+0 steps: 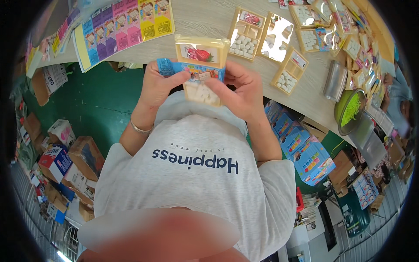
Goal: Filling plastic trays with foam pieces and sealing them with decorative labels.
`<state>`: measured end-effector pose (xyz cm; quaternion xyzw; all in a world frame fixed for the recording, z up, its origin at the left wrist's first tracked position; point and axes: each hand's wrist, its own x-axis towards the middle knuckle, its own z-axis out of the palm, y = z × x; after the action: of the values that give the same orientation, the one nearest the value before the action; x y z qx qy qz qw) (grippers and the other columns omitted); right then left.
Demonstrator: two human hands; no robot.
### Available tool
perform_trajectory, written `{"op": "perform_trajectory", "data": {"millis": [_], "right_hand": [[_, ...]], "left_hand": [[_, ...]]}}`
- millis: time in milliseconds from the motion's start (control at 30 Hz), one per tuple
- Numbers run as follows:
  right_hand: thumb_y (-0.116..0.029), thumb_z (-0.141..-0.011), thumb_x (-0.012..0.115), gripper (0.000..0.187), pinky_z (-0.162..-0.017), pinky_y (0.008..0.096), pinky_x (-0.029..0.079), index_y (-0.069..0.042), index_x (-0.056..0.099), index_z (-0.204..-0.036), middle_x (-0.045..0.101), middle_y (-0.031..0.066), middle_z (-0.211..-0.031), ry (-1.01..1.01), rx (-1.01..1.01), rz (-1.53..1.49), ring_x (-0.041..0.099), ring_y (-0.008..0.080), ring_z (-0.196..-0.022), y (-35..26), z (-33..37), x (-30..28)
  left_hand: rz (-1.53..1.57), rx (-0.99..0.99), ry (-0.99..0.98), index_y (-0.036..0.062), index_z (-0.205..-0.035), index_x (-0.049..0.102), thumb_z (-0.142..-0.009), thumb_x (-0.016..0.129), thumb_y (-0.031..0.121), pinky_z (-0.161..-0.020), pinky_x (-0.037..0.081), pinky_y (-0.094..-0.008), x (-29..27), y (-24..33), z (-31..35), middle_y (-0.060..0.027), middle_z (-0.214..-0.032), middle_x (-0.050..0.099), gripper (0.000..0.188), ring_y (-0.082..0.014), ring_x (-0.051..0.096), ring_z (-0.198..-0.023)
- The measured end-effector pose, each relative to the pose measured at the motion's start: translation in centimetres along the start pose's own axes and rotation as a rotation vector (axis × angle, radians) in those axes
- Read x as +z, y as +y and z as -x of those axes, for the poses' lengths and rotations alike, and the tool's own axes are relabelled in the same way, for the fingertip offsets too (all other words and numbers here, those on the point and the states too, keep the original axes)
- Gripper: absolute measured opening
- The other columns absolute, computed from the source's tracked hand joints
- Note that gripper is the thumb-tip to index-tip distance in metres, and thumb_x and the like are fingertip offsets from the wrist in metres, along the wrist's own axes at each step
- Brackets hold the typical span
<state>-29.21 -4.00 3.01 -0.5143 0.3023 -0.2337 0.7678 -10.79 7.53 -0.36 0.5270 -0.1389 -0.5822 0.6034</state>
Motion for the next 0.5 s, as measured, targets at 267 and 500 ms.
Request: {"op": "perform_trajectory", "data": {"millis": [267, 500], "right_hand": [[0.005, -0.090, 0.070, 0.021, -0.088, 0.0347, 0.057, 0.007, 0.070, -0.111, 0.074, 0.0187, -0.112, 0.026, -0.482, 0.598, 0.073, 0.0251, -0.098, -0.5, 1.2, -1.7], [-0.015, -0.083, 0.080, 0.023, -0.083, 0.0425, 0.058, 0.002, 0.071, -0.095, 0.076, 0.0192, -0.103, -0.124, -0.789, 0.593, 0.074, 0.0363, -0.101, 0.0, -0.2, -1.6]], "left_hand": [[-0.736, 1.060, 0.198, 0.0027, -0.096, 0.072, -0.064, 0.096, 0.002, -0.067, 0.055, -0.0303, 1.3, 1.1, 2.2, -0.0092, -0.085, 0.068, 0.040, -0.0229, 0.066, -0.077], [-0.671, 1.091, 0.036, 0.0050, -0.105, 0.076, -0.082, 0.079, 0.001, -0.092, 0.054, -0.0395, 1.5, 0.3, 1.3, -0.0105, -0.104, 0.076, 0.024, -0.0262, 0.073, -0.097]]}}
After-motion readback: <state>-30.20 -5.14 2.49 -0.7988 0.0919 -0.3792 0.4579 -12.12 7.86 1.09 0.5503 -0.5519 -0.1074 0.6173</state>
